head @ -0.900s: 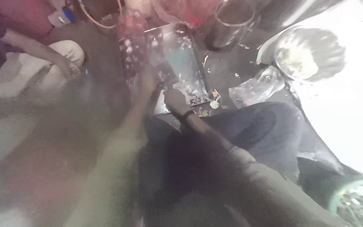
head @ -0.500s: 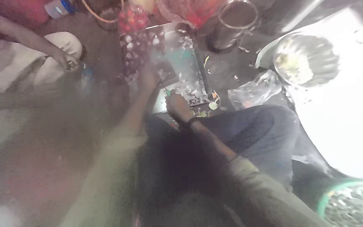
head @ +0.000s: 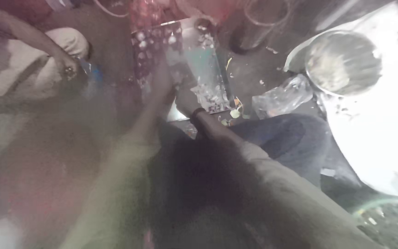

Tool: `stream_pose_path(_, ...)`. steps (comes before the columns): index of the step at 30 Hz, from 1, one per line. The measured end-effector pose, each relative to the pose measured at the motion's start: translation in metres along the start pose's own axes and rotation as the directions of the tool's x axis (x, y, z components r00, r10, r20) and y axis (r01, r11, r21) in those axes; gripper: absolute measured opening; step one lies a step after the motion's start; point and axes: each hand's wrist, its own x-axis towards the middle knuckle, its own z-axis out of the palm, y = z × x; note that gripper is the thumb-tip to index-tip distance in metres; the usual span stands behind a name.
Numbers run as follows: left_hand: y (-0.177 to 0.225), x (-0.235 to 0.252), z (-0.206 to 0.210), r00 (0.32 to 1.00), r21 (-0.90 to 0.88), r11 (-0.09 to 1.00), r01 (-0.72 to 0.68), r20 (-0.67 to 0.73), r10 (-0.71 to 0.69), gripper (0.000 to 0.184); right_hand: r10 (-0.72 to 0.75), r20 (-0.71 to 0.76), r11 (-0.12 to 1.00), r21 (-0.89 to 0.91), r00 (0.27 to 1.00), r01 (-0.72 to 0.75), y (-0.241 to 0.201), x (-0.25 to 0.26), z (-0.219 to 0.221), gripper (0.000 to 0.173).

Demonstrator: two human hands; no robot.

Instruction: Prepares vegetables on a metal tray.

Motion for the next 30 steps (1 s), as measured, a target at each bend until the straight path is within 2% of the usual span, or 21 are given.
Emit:
stream_pose_path(3,-0.009,0.004,0.010,0.998,-0.015,1.000,0.002,-0.059,-0.003,0.030,0.002,-0.064,1.000,-0.001,0.998,-0.002,0.010,0.002,0.015,0.031)
stream_pose_path(4,-0.010,0.006,0.012,0.997,-0.012,1.000,-0.005,-0.072,0.004,0.031,0.062,0.006,0.998,-0.008,0.998,-0.062,0.004,-0.007,0.004,0.031)
stream_pose_path(5,-0.011,0.006,0.011,0.997,-0.009,1.000,-0.008,-0.073,0.008,0.032,0.173,0.166,0.985,-0.011,0.971,-0.174,-0.007,-0.019,-0.014,0.035)
stream_pose_path(9,0.002,-0.002,0.003,0.998,0.004,0.999,0.048,-0.031,-0.048,0.026,0.133,0.027,0.991,0.025,0.991,-0.134,0.016,-0.036,0.002,0.040)
stream_pose_path(13,-0.001,0.004,-0.002,0.999,0.014,0.999,0.045,-0.027,-0.045,0.028,0.160,0.035,0.987,0.004,0.986,-0.160,0.031,-0.037,-0.002,0.040)
stream_pose_path(16,0.003,-0.003,-0.013,0.996,-0.061,0.996,0.060,-0.063,-0.064,0.031,0.172,0.006,0.982,0.081,0.985,-0.172,0.037,-0.037,-0.005,0.043)
stream_pose_path(18,-0.011,0.007,-0.007,0.994,-0.093,0.996,-0.010,-0.111,-0.001,0.041,0.185,-0.009,0.974,0.133,0.983,-0.182,0.038,-0.035,-0.004,0.044)
stream_pose_path(19,-0.021,0.015,0.002,0.993,-0.109,0.991,-0.075,-0.102,0.064,0.055,0.184,-0.003,0.970,0.164,0.983,-0.181,0.038,-0.036,-0.005,0.045)
stream_pose_path(20,-0.028,0.022,0.011,0.985,-0.108,0.981,-0.162,-0.074,0.154,0.068,0.182,0.007,0.966,0.186,0.983,-0.180,0.038,-0.036,-0.005,0.045)
stream_pose_path(22,-0.033,0.030,0.025,0.942,-0.048,0.941,-0.335,0.003,0.335,0.082,0.174,0.011,0.966,0.194,0.985,-0.173,0.041,-0.035,-0.004,0.044)
stream_pose_path(24,-0.025,0.027,0.024,0.923,0.008,0.925,-0.381,0.071,0.379,0.086,0.164,0.010,0.969,0.185,0.986,-0.163,0.044,-0.034,-0.003,0.043)
stream_pose_path(26,-0.014,0.018,0.012,0.941,-0.021,0.946,-0.325,0.097,0.325,0.086,0.169,0.011,0.969,0.182,0.986,-0.168,0.046,-0.033,-0.002,0.043)
stream_pose_path(30,-0.010,0.016,0.007,0.971,-0.022,0.978,-0.207,0.115,0.208,0.066,0.181,0.032,0.963,0.195,0.983,-0.184,0.046,-0.035,-0.003,0.044)
